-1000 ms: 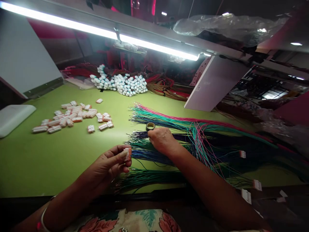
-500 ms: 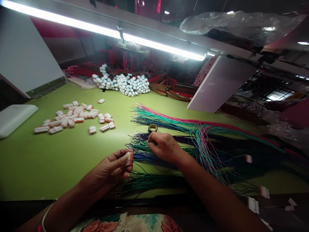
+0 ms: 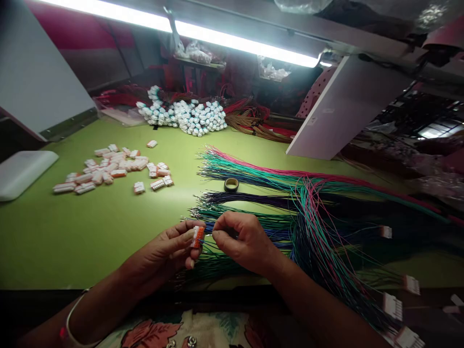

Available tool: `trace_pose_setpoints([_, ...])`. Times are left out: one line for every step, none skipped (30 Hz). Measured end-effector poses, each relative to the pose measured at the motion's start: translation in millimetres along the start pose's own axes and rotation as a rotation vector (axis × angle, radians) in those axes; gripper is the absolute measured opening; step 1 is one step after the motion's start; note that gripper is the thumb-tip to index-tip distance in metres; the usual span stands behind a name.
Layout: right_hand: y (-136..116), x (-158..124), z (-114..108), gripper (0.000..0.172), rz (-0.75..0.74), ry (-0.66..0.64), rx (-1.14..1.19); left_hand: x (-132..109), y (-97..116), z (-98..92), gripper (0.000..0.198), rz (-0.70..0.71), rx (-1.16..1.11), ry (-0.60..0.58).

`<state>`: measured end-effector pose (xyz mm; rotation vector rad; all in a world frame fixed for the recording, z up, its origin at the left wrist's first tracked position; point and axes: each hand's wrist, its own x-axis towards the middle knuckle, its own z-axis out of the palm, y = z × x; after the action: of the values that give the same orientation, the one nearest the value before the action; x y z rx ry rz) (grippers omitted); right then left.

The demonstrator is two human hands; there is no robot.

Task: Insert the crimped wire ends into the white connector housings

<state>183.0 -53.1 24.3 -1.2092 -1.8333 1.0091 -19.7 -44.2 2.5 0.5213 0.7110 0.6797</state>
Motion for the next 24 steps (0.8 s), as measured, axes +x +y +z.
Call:
trace_pose_setpoints([0,-1,1,0.011,-0.017,0.010,-0.016,0,-1,0.0,0.016,-0.001,0.005,-0.006])
trace_pose_setpoints([0,-2,2,0.011,-0.037,0.018,-0.033,1,-1,0.0,0.016,-0.002,0.010,-0.008])
trace_pose_setpoints([0,-4,3,0.011,-0.055,0.024,-0.050,1,-1,0.3,0.016,-0.008,0.014,-0.008])
trace_pose_setpoints([1,-5,4,0.011,-0.070,0.027,-0.065,1,-2,0.6,0.015,-0.015,0.019,-0.006])
trace_pose_setpoints([2,-6,5,0.011,-0.083,0.031,-0.076,1,-2,1.1,0.015,-0.023,0.023,-0.002])
trace_pose_setpoints([2,-6,6,0.011,-0.092,0.036,-0.083,1,-2,1.6,0.015,-0.029,0.028,0.000])
trace_pose_setpoints([3,-7,7,0.011,-0.096,0.042,-0.087,2,-2,2.2,0.015,-0.034,0.031,0.002])
trace_pose_setpoints([3,-8,8,0.012,-0.095,0.048,-0.087,2,-2,2.7,0.016,-0.039,0.035,0.002])
trace_pose_setpoints([3,-8,9,0.012,-0.092,0.054,-0.085,2,-2,3.2,0.016,-0.040,0.039,0.001])
trace_pose_setpoints([4,-8,10,0.012,-0.089,0.061,-0.083,2,-2,3.6,0.016,-0.041,0.041,0.001])
trace_pose_setpoints([4,-9,10,0.012,-0.084,0.065,-0.083,2,-3,3.8,0.016,-0.041,0.042,0.003])
trace_pose_setpoints([4,-9,11,0.012,-0.078,0.068,-0.084,2,-3,3.8,0.015,-0.037,0.044,0.006])
trace_pose_setpoints([4,-9,12,0.012,-0.073,0.071,-0.086,2,-3,3.7,0.015,-0.029,0.046,0.008])
trace_pose_setpoints([4,-9,12,0.012,-0.068,0.076,-0.086,2,-3,3.5,0.015,-0.019,0.049,0.010])
trace_pose_setpoints([4,-9,13,0.012,-0.065,0.081,-0.086,2,-4,3.2,0.015,-0.009,0.051,0.011])
trace_pose_setpoints([4,-10,14,0.012,-0.061,0.085,-0.085,3,-5,2.8,0.015,-0.001,0.052,0.010])
trace_pose_setpoints([4,-10,14,0.011,-0.059,0.088,-0.084,3,-5,2.5,0.015,0.007,0.053,0.007])
trace_pose_setpoints([4,-10,15,0.011,-0.056,0.092,-0.082,3,-6,2.1,0.015,0.013,0.050,0.007])
trace_pose_setpoints([4,-10,15,0.011,-0.054,0.094,-0.079,3,-6,1.8,0.015,0.018,0.047,0.008])
trace_pose_setpoints([4,-10,15,0.011,-0.051,0.094,-0.077,3,-6,1.6,0.016,0.021,0.042,0.010])
trace_pose_setpoints([4,-10,15,0.011,-0.047,0.093,-0.073,3,-6,1.6,0.016,0.024,0.039,0.014])
trace_pose_setpoints([4,-11,15,0.010,-0.041,0.093,-0.069,3,-6,1.7,0.016,0.026,0.039,0.018])
trace_pose_setpoints([3,-11,14,0.010,-0.030,0.089,-0.065,3,-6,1.9,0.016,0.027,0.041,0.022])
trace_pose_setpoints([2,-11,14,0.010,-0.013,0.083,-0.062,3,-6,2.2,0.017,0.024,0.045,0.026])
